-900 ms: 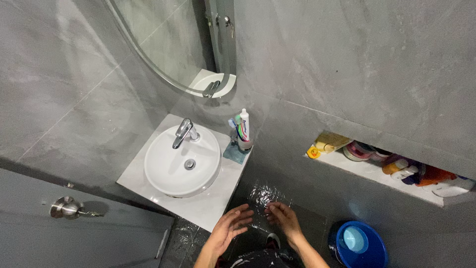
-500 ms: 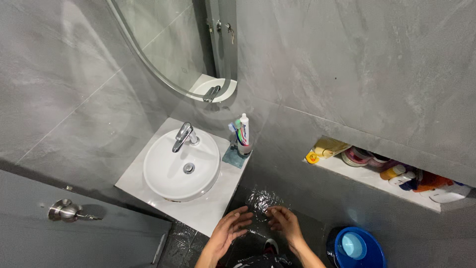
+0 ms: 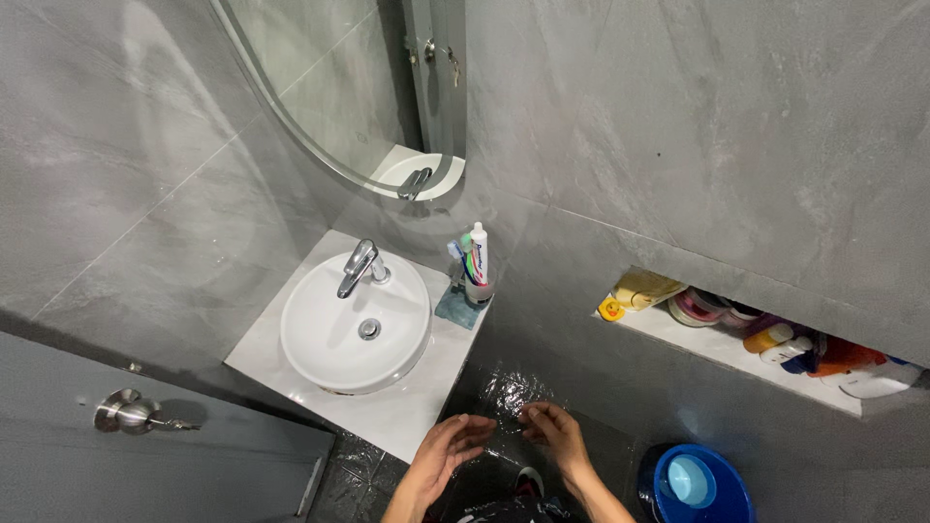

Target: The person retrieves various toiletries and containers from a wall niche and places them on the bathroom sink counter. They handle items one at a time, including a toothbrush, toothpaste, a cup, a black cap, and multiple bottles and jars, arranging them on the counter surface.

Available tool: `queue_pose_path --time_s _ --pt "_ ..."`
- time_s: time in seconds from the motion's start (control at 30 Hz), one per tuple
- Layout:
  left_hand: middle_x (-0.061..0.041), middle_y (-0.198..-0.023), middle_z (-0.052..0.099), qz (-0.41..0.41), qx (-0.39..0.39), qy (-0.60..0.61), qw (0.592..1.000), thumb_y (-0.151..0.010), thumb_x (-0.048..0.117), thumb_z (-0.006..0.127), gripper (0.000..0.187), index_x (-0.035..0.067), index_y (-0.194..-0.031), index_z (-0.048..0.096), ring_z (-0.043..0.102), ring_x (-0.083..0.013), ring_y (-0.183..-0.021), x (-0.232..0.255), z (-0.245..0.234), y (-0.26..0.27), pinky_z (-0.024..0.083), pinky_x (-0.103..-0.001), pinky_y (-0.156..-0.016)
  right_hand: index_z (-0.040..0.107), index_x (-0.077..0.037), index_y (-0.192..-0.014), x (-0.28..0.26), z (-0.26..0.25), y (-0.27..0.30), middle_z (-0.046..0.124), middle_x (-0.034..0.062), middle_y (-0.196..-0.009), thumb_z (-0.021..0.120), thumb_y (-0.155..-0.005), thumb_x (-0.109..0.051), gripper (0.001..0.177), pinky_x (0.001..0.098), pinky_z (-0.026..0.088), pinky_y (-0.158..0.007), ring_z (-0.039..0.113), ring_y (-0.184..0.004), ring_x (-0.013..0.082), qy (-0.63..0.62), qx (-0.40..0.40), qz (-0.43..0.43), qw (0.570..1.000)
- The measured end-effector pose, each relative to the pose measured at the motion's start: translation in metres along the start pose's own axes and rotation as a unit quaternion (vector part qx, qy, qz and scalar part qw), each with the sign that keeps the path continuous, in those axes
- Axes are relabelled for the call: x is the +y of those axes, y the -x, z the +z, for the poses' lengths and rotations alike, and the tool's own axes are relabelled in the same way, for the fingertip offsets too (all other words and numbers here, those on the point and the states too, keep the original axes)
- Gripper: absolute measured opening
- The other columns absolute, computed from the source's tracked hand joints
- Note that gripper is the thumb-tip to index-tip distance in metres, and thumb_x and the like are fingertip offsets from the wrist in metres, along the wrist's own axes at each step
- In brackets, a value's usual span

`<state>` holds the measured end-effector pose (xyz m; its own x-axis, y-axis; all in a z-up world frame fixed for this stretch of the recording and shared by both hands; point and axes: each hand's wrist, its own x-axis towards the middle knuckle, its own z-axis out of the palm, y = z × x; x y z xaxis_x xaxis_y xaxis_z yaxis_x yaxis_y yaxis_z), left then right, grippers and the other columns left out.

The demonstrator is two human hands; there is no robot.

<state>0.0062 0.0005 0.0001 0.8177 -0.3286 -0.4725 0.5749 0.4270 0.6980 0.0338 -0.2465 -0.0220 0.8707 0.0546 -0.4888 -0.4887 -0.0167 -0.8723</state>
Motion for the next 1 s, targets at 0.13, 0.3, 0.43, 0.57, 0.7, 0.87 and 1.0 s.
queue_pose_path --time_s 0.13,0.3,0.43,0.57,0.7,0.87,1.0 --pt "-0.017 -0.127 0.073 0.001 0.003 -0.004 1.0 -0.098 0.039 0.053 0.051 0.0 -0.128 0.066 0.067 -0.0263 -0.12 0.002 0.002 -0.001 0.053 -0.04 -0.101 0.073 -0.006 -0.116 0.007 -0.001 -0.004 0.076 0.0082 -0.101 0.058 -0.099 -0.023 0.029 0.0343 0.06 -0.084 0.071 -0.09 0.0168 -0.002 0.015 -0.013 1.0" --pt "-0.016 -0.128 0.072 0.007 0.011 -0.023 1.0 -0.098 0.041 0.054 0.054 0.005 -0.138 0.062 0.066 -0.027 -0.123 0.007 0.005 0.0 0.05 -0.043 -0.106 0.075 -0.008 -0.123 0.017 -0.001 -0.012 0.075 0.0154 -0.103 0.061 -0.102 -0.023 0.029 0.0458 0.048 -0.067 0.059 -0.075 0.0267 0.097 0.055 -0.009 0.994" --pt "-0.016 -0.13 0.072 0.019 0.005 -0.047 0.999 -0.098 0.042 0.054 0.055 0.006 -0.139 0.061 0.065 -0.0282 -0.125 0.013 0.01 -0.001 0.048 -0.046 -0.109 0.075 -0.01 -0.119 0.018 -0.002 -0.023 0.074 0.0083 -0.126 0.064 -0.096 -0.028 0.032 0.0333 0.055 -0.098 0.071 -0.114 0.0193 0.112 0.051 -0.141 0.982" --pt "-0.015 -0.131 0.072 0.049 0.008 -0.109 0.993 -0.098 0.043 0.052 0.055 0.008 -0.139 0.062 0.064 -0.0274 -0.128 0.024 0.013 -0.009 0.046 -0.046 -0.11 0.073 -0.015 -0.124 -0.003 -0.003 -0.029 0.063 0.0084 -0.144 0.061 -0.099 -0.032 0.033 0.0376 0.051 -0.105 0.065 -0.125 0.0227 0.197 0.035 -0.154 0.968" --pt "-0.01 -0.136 0.07 0.101 0.017 -0.146 0.984 -0.099 0.038 0.053 0.049 0.011 -0.138 0.063 0.062 -0.0261 -0.131 0.035 0.014 -0.022 0.046 -0.043 -0.11 0.071 -0.013 -0.125 -0.039 0.002 -0.018 0.062 0.011 -0.146 0.064 -0.096 -0.028 0.034 0.038 0.05 -0.106 0.064 -0.13 0.027 0.165 0.021 -0.261 0.951" --pt "-0.012 -0.146 0.057 0.297 0.084 -0.315 0.898 -0.094 0.014 0.066 0.044 0.012 -0.137 0.063 0.054 -0.0264 -0.137 0.044 0.029 -0.032 0.042 -0.037 -0.111 0.066 -0.013 -0.132 -0.095 0.015 -0.001 0.058 0.0118 -0.149 0.068 -0.093 -0.024 0.041 0.0382 0.046 -0.107 0.055 -0.139 0.0271 0.218 0.036 -0.33 0.918" --pt "-0.012 -0.147 0.058 0.361 0.105 -0.393 0.839 -0.093 0.011 0.068 0.041 0.011 -0.133 0.066 0.054 -0.0274 -0.138 0.052 0.043 -0.029 0.042 -0.037 -0.112 0.057 -0.019 -0.14 -0.12 0.018 0.006 0.049 0.0075 -0.152 0.067 -0.092 -0.026 0.049 0.0391 0.051 -0.098 0.046 -0.142 0.0248 0.221 0.01 -0.25 0.943"
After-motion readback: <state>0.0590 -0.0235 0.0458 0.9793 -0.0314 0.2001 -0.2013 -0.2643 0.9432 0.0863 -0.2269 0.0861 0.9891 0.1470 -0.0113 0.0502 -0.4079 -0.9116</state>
